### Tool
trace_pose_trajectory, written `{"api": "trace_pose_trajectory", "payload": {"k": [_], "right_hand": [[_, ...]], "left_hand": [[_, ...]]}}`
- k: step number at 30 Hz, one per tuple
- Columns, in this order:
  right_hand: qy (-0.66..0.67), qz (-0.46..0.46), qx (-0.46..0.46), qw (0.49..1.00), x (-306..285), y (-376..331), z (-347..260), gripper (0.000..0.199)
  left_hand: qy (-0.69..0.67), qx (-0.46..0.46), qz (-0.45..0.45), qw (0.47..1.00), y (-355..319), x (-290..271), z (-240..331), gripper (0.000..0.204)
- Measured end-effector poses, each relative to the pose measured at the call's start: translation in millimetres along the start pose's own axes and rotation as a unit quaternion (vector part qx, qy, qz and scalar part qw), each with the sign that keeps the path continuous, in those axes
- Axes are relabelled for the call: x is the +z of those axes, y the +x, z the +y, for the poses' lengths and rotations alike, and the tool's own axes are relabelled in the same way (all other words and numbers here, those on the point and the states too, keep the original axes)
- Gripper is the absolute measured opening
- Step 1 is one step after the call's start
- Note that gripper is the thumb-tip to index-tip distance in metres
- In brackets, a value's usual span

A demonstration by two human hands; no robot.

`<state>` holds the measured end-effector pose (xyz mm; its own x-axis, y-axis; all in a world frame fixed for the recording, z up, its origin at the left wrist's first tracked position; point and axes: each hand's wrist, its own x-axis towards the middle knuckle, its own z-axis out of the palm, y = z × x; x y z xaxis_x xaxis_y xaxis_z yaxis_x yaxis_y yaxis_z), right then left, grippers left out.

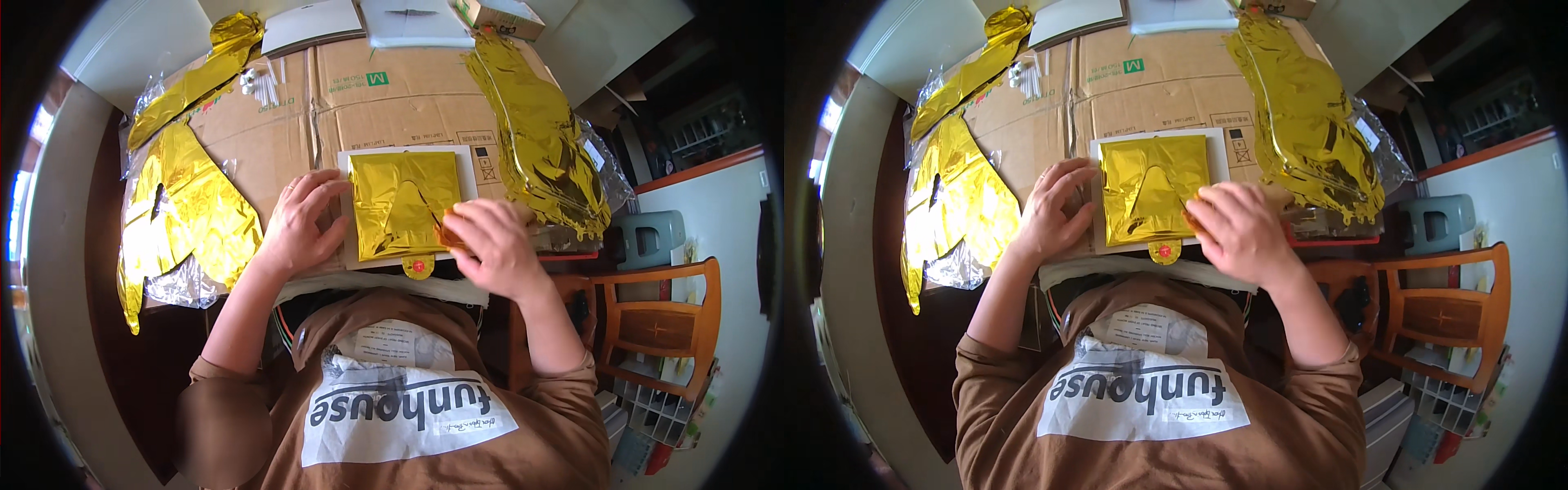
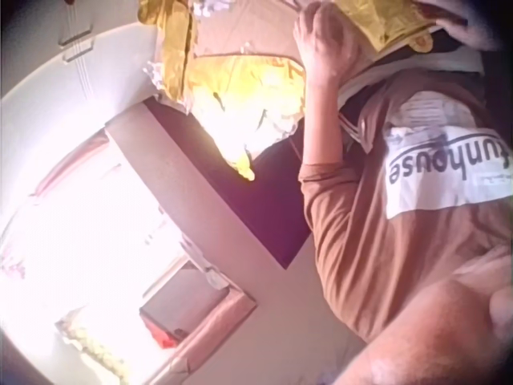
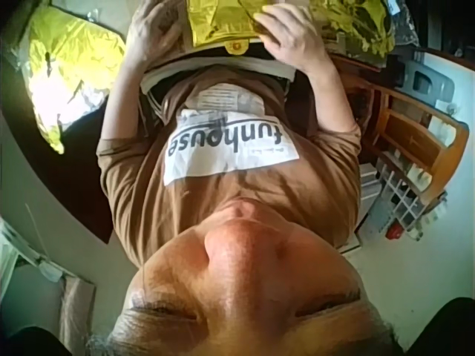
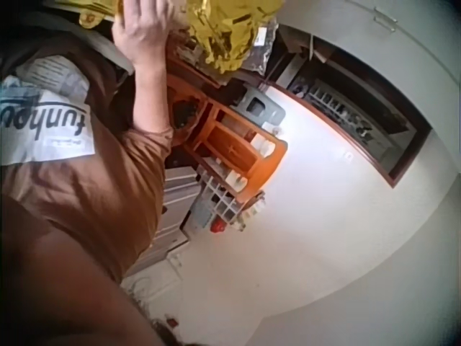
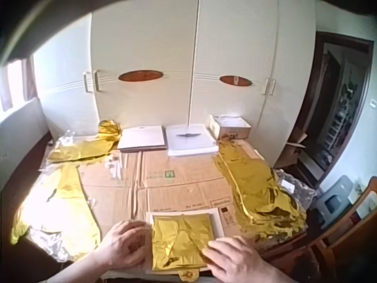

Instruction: Folding gold foil alphabet balloons and placing them into plastic packaging sleeves with instructional cardboard inserts.

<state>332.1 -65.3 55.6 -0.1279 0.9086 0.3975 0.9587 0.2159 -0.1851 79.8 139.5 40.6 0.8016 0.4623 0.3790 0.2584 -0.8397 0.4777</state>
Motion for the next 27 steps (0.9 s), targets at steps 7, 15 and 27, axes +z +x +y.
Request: {"api": "trace_pose_trajectory", "payload": {"k": [7,15,27], "right_hand": [[-0.012,-0.026,-0.080,0.996,12.3,-1.5,-5.1,0.044],[-0.014,-0.039,-0.081,0.996,12.3,-7.2,-4.6,0.037],[-0.012,-0.014,-0.091,0.996,13.8,-4.8,-6.0,0.028]], "left_hand": [[0.026,0.008,-0.017,0.999,-2.8,5.4,2.9,0.050],[0.056,0.004,-0.035,0.998,-9.6,5.6,7.5,0.050],[0.054,-0.014,-0.042,0.998,-21.6,4.4,15.5,0.047]]}}
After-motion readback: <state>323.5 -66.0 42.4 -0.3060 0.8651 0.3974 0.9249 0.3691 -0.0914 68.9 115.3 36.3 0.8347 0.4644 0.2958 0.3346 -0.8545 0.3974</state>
